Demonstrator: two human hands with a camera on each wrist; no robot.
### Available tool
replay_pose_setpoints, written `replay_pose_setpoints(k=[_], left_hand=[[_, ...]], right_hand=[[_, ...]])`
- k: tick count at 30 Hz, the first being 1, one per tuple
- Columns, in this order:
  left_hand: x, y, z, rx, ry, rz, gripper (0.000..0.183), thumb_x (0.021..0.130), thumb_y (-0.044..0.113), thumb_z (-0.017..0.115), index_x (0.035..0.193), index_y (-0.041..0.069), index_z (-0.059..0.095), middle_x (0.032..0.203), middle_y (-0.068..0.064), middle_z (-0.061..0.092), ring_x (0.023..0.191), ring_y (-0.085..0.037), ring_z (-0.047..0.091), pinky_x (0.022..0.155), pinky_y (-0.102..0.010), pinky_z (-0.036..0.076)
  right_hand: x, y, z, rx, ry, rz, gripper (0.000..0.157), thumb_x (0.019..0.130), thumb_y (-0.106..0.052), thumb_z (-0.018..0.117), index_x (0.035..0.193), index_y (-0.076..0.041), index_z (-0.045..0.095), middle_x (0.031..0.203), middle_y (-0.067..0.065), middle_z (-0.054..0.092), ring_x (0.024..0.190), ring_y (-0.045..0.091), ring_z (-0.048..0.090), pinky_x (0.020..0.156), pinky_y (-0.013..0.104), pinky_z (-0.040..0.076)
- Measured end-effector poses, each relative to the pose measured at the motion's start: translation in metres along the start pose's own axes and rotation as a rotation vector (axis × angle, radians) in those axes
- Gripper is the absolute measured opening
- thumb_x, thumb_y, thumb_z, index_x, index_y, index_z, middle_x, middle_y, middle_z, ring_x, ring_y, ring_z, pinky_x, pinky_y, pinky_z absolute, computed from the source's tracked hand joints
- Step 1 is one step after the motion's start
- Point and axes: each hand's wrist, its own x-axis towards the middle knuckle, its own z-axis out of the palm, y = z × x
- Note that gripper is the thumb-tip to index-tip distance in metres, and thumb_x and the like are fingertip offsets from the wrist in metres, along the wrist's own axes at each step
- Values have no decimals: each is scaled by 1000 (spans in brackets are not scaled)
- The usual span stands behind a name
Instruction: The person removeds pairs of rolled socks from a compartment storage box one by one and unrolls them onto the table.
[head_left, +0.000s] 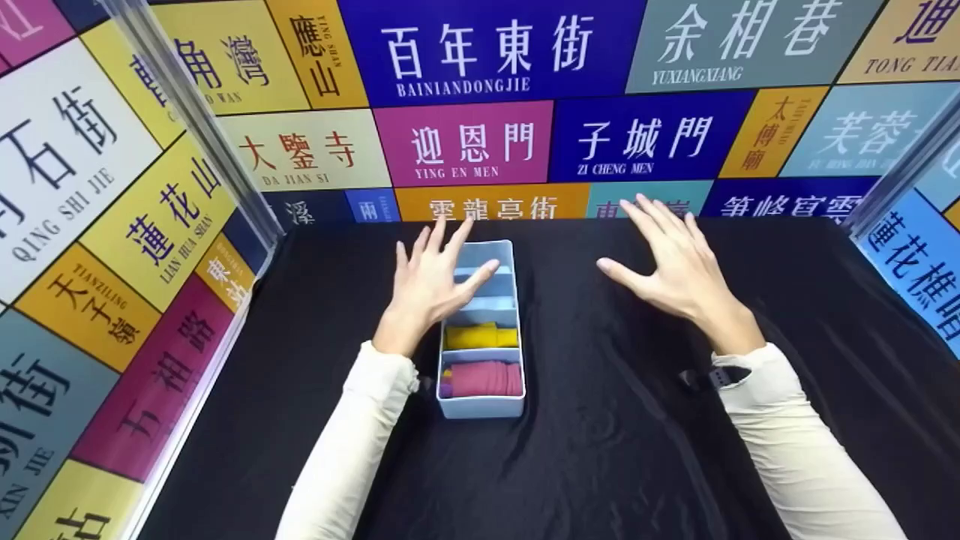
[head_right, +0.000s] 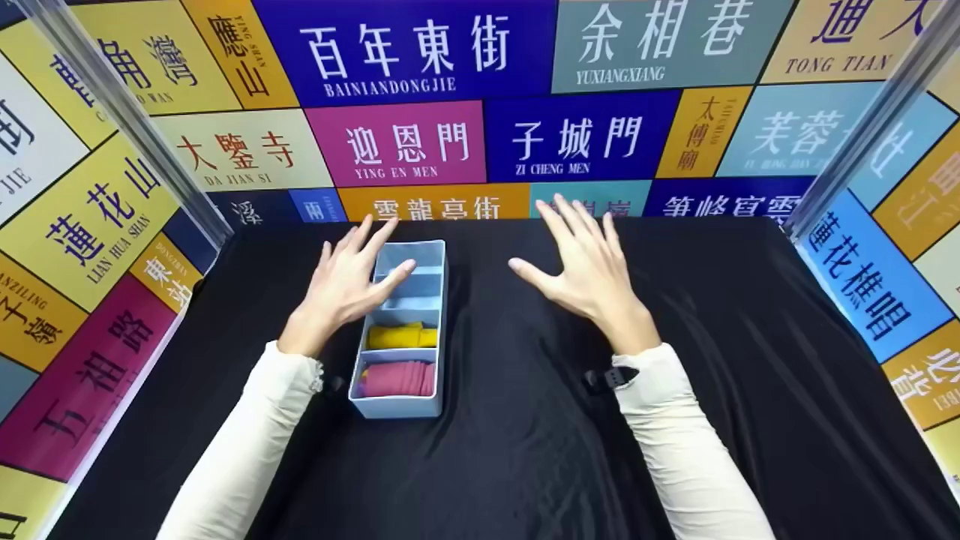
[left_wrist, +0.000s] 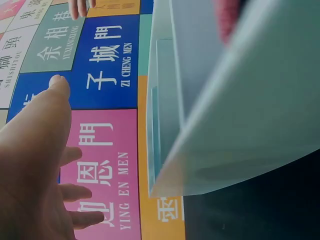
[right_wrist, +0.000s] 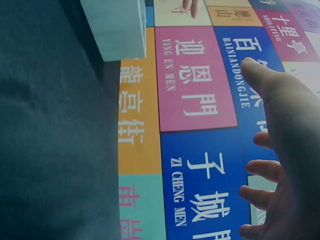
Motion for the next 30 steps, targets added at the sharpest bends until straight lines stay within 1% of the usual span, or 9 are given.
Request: replay_pose_setpoints(k=[2,6,9,13,18,24,28,30], left_hand=[[-3,-1,2,-12,2,-3,81,84,89,27,155,56,3,170,0,17,151,-33,30,120,-69,12],[-9,-4,6,-39,4,0,81,86,86,30,157,51,11,168,-1,24,148,-32,37,121,-64,18],[-12,-6,11,-58,5,5,81,87,84,32,158,47,16,166,-2,27,144,-33,43,120,-60,24],[-17,-9,16,-81,4,-5,81,88,83,34,157,44,23,165,-3,30,138,-35,49,117,-56,34],[-20,-14,24,-102,8,-16,78,90,80,36,155,36,35,163,-4,35,130,-36,56,110,-53,43],[-26,-21,35,-123,17,-45,74,91,78,37,153,36,39,161,-7,38,126,-36,60,106,-52,47],[-31,-25,46,-185,11,-74,73,92,75,41,151,33,43,160,-8,40,132,-34,57,105,-54,47],[-35,-26,50,-234,6,-104,71,91,73,46,150,34,44,158,-5,43,134,-32,55,104,-56,48]], right_hand=[[-1,-4,0,7,20,-12,84,84,-71,62,156,-45,27,165,-4,30,153,27,28,125,56,12],[-4,-14,2,30,49,-24,80,84,-69,64,154,-45,32,163,-6,36,150,26,34,120,57,25],[-7,-21,2,50,65,-37,78,84,-68,64,153,-46,35,161,-10,38,148,24,37,115,59,31],[-11,-30,3,75,76,-58,75,86,-66,65,152,-45,36,159,-14,39,146,20,40,111,58,35],[-15,-41,6,96,94,-87,70,88,-61,64,151,-42,41,156,-12,44,144,17,43,110,56,38],[-19,-57,10,109,107,-138,64,91,-55,65,149,-39,45,152,-11,49,140,15,48,111,47,40],[-22,-66,14,129,112,-163,62,91,-53,65,148,-39,46,151,-12,51,139,12,48,110,44,42],[-24,-71,16,142,114,-173,61,91,-52,65,148,-38,47,150,-12,51,139,11,49,110,44,43]])
